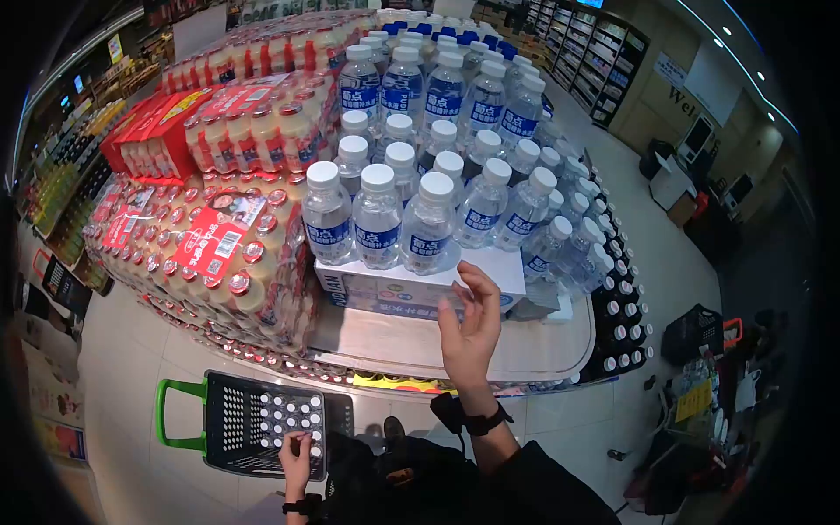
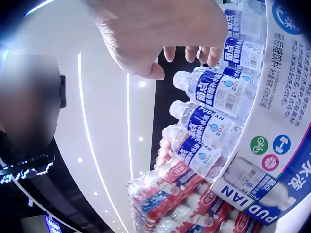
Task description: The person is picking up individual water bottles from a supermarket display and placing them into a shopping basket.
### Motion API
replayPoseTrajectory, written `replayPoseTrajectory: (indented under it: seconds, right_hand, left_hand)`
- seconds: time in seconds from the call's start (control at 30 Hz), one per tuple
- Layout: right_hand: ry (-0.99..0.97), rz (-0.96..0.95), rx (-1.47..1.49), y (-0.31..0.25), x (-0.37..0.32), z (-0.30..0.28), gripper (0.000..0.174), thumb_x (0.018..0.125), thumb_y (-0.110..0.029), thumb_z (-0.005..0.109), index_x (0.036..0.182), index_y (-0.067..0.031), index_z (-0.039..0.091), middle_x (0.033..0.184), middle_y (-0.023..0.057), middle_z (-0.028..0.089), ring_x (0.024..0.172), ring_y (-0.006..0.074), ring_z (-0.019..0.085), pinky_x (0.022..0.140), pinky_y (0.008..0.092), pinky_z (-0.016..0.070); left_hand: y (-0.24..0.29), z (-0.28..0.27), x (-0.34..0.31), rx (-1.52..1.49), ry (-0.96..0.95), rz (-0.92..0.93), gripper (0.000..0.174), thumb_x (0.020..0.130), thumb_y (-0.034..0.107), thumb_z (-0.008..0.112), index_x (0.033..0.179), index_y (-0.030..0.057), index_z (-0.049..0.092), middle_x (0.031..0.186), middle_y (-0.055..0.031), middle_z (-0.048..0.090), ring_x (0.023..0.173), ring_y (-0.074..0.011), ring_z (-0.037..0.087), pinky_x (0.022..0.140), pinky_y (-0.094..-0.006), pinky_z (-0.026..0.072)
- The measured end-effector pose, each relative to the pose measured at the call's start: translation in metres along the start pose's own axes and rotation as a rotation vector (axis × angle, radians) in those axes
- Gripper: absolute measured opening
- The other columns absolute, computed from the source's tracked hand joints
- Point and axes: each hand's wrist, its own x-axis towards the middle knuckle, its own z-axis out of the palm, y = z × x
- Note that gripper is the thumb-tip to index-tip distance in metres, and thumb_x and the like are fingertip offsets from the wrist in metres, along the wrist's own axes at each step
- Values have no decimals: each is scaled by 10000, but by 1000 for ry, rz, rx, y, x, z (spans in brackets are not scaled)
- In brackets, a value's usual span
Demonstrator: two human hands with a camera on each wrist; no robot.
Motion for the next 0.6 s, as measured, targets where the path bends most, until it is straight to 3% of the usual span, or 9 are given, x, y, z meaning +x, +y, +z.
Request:
replayPoseTrajectory:
  seconds: [0.03, 0.07, 0.13, 0.27, 0.57, 0.6]
  right_hand:
    - [-4, 12, -54, 7, 11, 1, 578, 887, -47, 710, 1391, -12, 430, 1451, 195, 452, 1341, 284, 481, 1087, 429, 426]
    - [14, 14, -37, 13, 22, 5, 578, 887, -47, 710, 1391, -12, 430, 1451, 195, 452, 1341, 284, 481, 1087, 429, 426]
    - [-19, -22, -259, 25, 40, 16, 747, 829, -138, 785, 1443, -1, 383, 1397, 213, 477, 1303, 327, 504, 1091, 441, 416]
    - [41, -190, -363, 43, 60, 29, 838, 753, -160, 827, 1443, -6, 376, 1304, 218, 493, 1212, 382, 537, 1030, 446, 451]
    - [136, -127, -273, 28, 47, 17, 961, 669, -154, 875, 1475, -20, 368, 1284, 189, 555, 1173, 335, 594, 993, 428, 495]
    - [107, -59, -121, 26, 40, 7, 1024, 624, -148, 895, 1489, -2, 365, 1348, 180, 555, 1220, 290, 592, 1044, 410, 485]
  left_hand:
    - [12, 2, 2, -49, -22, 2, 106, 1006, 68, 626, 1088, 8, 597, 973, -65, 693, 881, -110, 652, 771, -242, 512]
    - [26, 4, 3, -52, -38, 17, 110, 1018, 69, 606, 1106, 5, 588, 1011, -91, 697, 902, -136, 666, 797, -256, 534]
    - [69, 14, 0, -71, -45, 50, 109, 1022, 67, 597, 1106, -2, 588, 1035, -110, 699, 925, -152, 681, 844, -271, 547]
    - [127, 30, -8, -96, -84, 120, 121, 1008, 38, 594, 1109, -29, 587, 1052, -142, 719, 955, -173, 697, 881, -298, 545]
    - [168, 29, -42, 18, -160, 175, 136, 990, 23, 605, 1112, -39, 597, 1063, -170, 737, 1014, -198, 717, 884, -292, 535]
    - [173, 30, -48, 9, -116, 196, 128, 967, 19, 623, 1080, -37, 649, 985, -136, 748, 916, -170, 723, 805, -276, 544]
